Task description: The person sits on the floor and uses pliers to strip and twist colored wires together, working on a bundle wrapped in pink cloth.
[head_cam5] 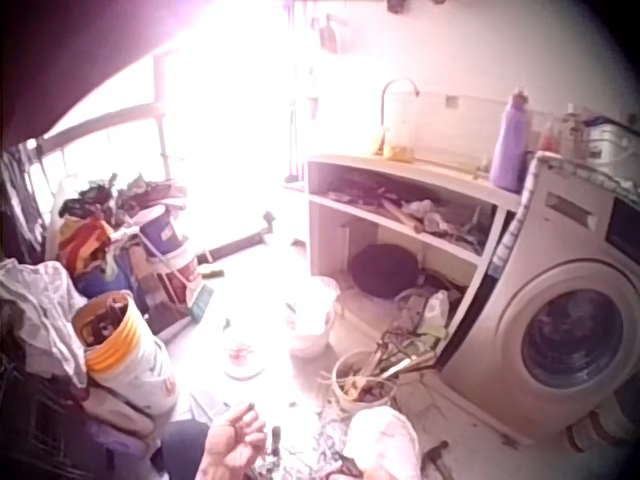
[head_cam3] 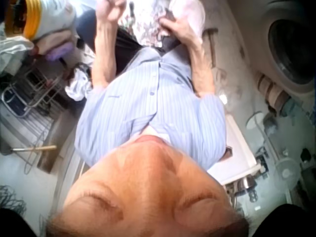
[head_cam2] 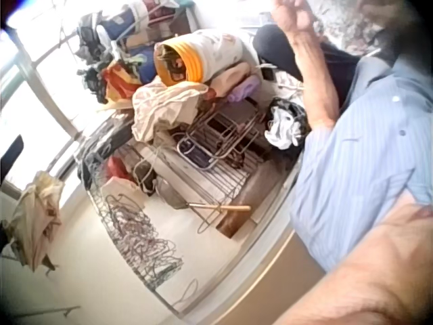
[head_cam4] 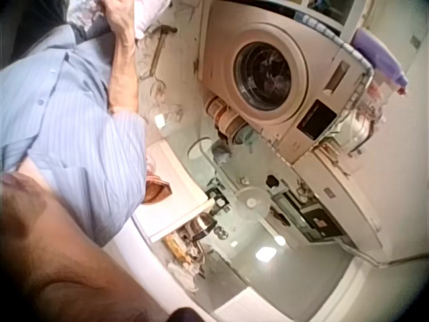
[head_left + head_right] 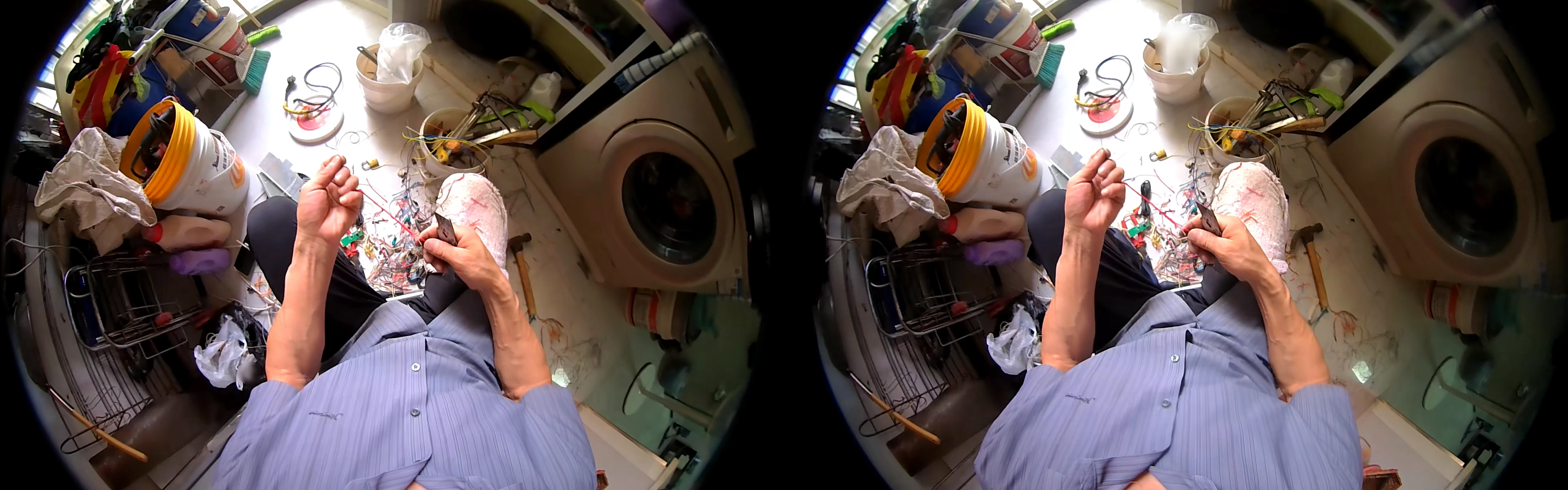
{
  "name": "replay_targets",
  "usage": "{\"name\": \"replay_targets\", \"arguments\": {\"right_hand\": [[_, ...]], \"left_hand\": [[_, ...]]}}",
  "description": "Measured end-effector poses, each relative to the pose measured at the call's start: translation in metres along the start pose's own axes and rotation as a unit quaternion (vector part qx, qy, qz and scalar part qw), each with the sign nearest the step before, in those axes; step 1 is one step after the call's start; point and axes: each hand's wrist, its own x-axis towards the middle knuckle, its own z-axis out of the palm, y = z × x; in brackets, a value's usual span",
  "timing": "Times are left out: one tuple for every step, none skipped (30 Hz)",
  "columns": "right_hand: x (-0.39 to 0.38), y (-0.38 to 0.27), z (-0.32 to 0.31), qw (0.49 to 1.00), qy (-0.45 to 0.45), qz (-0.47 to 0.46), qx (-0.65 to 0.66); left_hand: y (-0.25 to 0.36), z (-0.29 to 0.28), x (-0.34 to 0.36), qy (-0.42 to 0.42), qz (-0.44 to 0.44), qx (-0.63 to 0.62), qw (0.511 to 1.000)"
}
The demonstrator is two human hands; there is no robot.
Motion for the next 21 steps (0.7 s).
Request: {"name": "replay_targets", "arguments": {"right_hand": [[-0.001, -0.002, 0.001, 1.000, 0.013, 0.004, 0.009], [0.000, -0.001, 0.002, 1.000, 0.018, 0.001, 0.022], [0.000, -0.001, 0.002, 0.999, 0.022, -0.003, 0.036], [0.000, 0.000, 0.002, 0.998, 0.029, -0.007, 0.049], [0.004, 0.002, 0.002, 0.998, 0.035, -0.014, 0.054], [0.005, 0.002, 0.002, 0.997, 0.047, -0.014, 0.063], [0.006, 0.000, 0.002, 0.996, 0.058, -0.016, 0.072], [0.008, -0.001, 0.003, 0.994, 0.068, -0.016, 0.080], [0.011, -0.001, 0.003, 0.993, 0.081, -0.015, 0.089], [0.013, 0.003, 0.002, 0.990, 0.089, -0.022, 0.111], [0.017, 0.007, 0.001, 0.986, 0.094, -0.029, 0.132], [0.019, 0.012, -0.002, 0.983, 0.100, -0.036, 0.153], [0.020, 0.011, -0.003, 0.975, 0.102, -0.037, 0.192], [0.021, 0.009, -0.003, 0.972, 0.115, -0.048, 0.199], [0.022, 0.006, -0.002, 0.969, 0.127, -0.059, 0.206], [0.022, 0.002, -0.003, 0.964, 0.141, -0.070, 0.213], [0.025, 0.003, -0.009, 0.961, 0.143, -0.092, 0.219], [0.026, -0.001, -0.012, 0.961, 0.155, -0.097, 0.206], [0.029, -0.002, -0.015, 0.960, 0.161, -0.104, 0.206], [0.031, -0.003, -0.018, 0.958, 0.167, -0.112, 0.206], [0.031, -0.006, -0.020, 0.958, 0.167, -0.110, 0.204]], "left_hand": [[0.002, -0.006, 0.001, 0.061, 0.017, 0.040, 0.997], [0.003, -0.011, 0.002, 0.121, 0.035, 0.081, 0.989], [0.000, -0.016, 0.000, 0.125, 0.016, 0.104, 0.987], [-0.007, -0.017, -0.001, 0.127, -0.004, 0.127, 0.984], [-0.017, -0.015, -0.007, 0.192, -0.027, 0.215, 0.957], [-0.034, -0.011, -0.013, 0.251, -0.030, 0.290, 0.923], [-0.046, -0.012, -0.021, 0.236, -0.056, 0.322, 0.915], [-0.057, -0.017, -0.029, 0.223, -0.081, 0.351, 0.906], [-0.070, -0.024, -0.038, 0.162, -0.112, 0.396, 0.897], [-0.084, -0.027, -0.046, 0.098, -0.145, 0.437, 0.882], [-0.103, -0.022, -0.054, 0.082, -0.137, 0.430, 0.889], [-0.119, -0.016, -0.059, 0.065, -0.129, 0.423, 0.895], [-0.126, -0.015, -0.056, 0.017, -0.128, 0.426, 0.896], [-0.136, -0.012, -0.061, 0.045, -0.118, 0.380, 0.917], [-0.135, -0.011, -0.064, 0.050, -0.124, 0.389, 0.911], [-0.134, -0.011, -0.066, 0.055, -0.132, 0.399, 0.906], [-0.131, -0.014, -0.068, 0.060, -0.141, 0.415, 0.897], [-0.129, -0.016, -0.068, 0.064, -0.150, 0.432, 0.887], [-0.131, -0.014, -0.069, 0.082, -0.131, 0.482, 0.863], [-0.130, -0.014, -0.068, 0.081, -0.148, 0.483, 0.859], [-0.128, -0.015, -0.067, 0.079, -0.165, 0.484, 0.855]]}}
